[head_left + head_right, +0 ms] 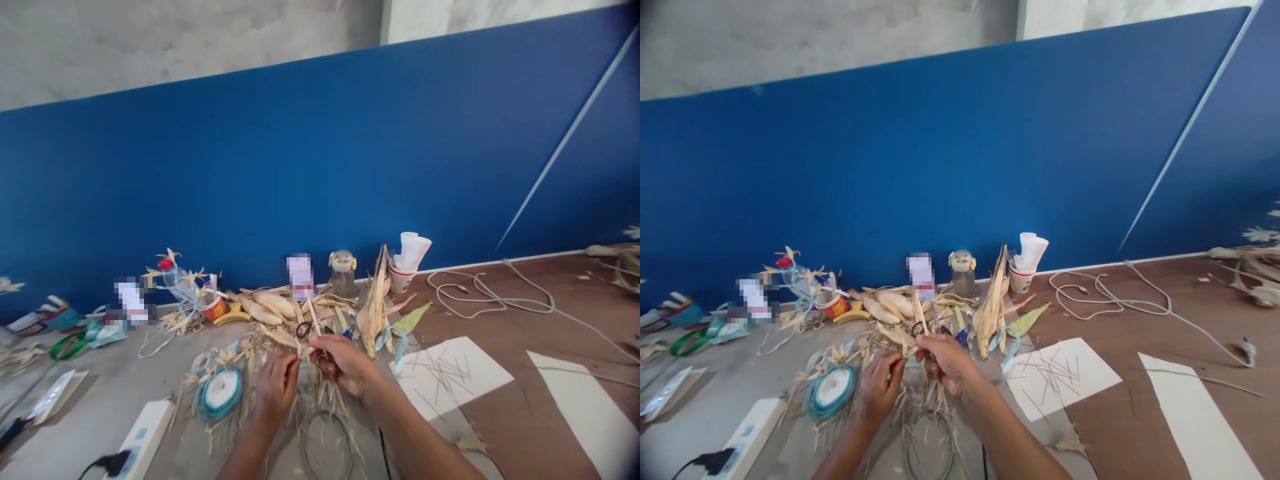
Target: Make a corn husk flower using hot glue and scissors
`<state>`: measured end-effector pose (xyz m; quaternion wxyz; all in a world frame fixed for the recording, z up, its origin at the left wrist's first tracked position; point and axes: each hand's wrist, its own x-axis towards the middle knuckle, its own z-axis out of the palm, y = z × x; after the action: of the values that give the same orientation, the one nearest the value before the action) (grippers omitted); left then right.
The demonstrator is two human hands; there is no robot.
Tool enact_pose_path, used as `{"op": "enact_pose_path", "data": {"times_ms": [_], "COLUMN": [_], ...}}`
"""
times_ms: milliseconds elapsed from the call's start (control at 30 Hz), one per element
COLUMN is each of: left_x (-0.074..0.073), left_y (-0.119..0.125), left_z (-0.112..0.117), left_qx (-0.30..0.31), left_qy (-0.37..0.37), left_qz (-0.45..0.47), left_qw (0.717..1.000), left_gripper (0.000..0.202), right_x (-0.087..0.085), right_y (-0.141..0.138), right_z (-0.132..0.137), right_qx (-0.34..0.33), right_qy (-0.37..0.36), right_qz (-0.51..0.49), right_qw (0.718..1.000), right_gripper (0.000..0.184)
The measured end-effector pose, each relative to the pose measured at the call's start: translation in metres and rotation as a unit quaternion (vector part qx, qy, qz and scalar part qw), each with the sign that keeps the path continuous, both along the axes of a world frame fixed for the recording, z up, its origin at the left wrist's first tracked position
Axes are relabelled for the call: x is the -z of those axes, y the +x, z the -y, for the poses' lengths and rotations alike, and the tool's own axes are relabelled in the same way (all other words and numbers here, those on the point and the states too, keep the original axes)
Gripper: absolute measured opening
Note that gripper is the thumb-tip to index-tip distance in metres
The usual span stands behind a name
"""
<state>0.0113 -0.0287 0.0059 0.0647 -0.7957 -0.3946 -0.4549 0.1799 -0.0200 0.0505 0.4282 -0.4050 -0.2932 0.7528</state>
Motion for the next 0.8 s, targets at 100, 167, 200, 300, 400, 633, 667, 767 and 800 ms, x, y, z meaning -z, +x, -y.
{"op": "enact_pose_path", "data": {"times_ms": [100, 167, 200, 300, 400, 633, 667, 767, 800], "left_x": [0.0, 0.0, 0.0, 0.0, -0.001, -0.003, -0.002, -0.001, -0.001], "left_y": [-0.001, -0.002, -0.003, -0.003, -0.001, 0.003, 0.003, 0.003, 0.002], "left_z": [0.0, -0.001, 0.0, 0.001, 0.002, 0.005, 0.005, 0.005, 0.005], "left_qx": [0.01, 0.017, 0.02, 0.038, 0.06, 0.083, 0.083, 0.088, 0.088], "left_qy": [0.024, 0.029, 0.031, 0.035, 0.025, 0.006, 0.004, -0.001, -0.002], "left_qz": [-0.038, -0.059, -0.068, -0.085, -0.084, -0.08, -0.082, -0.088, -0.09], "left_qw": [0.999, 0.998, 0.997, 0.995, 0.994, 0.993, 0.993, 0.992, 0.992], "left_gripper": [0.008, 0.008, 0.009, 0.01, 0.011, 0.012, 0.012, 0.013, 0.013], "right_x": [0.001, 0.001, 0.0, -0.004, -0.006, -0.008, -0.008, -0.009, -0.009], "right_y": [0.003, 0.007, 0.01, 0.018, 0.024, 0.028, 0.028, 0.028, 0.027], "right_z": [-0.001, -0.002, -0.002, -0.001, -0.001, -0.002, -0.002, -0.001, -0.001], "right_qx": [-0.024, -0.038, -0.044, -0.06, -0.078, -0.08, -0.082, -0.085, -0.083], "right_qy": [0.029, 0.06, 0.074, 0.118, 0.157, 0.191, 0.195, 0.207, 0.211], "right_qz": [0.076, 0.132, 0.157, 0.242, 0.313, 0.339, 0.341, 0.347, 0.349], "right_qw": [0.996, 0.989, 0.984, 0.961, 0.934, 0.918, 0.916, 0.911, 0.909], "right_gripper": [0.024, 0.021, 0.02, 0.018, 0.021, 0.022, 0.022, 0.022, 0.023]}}
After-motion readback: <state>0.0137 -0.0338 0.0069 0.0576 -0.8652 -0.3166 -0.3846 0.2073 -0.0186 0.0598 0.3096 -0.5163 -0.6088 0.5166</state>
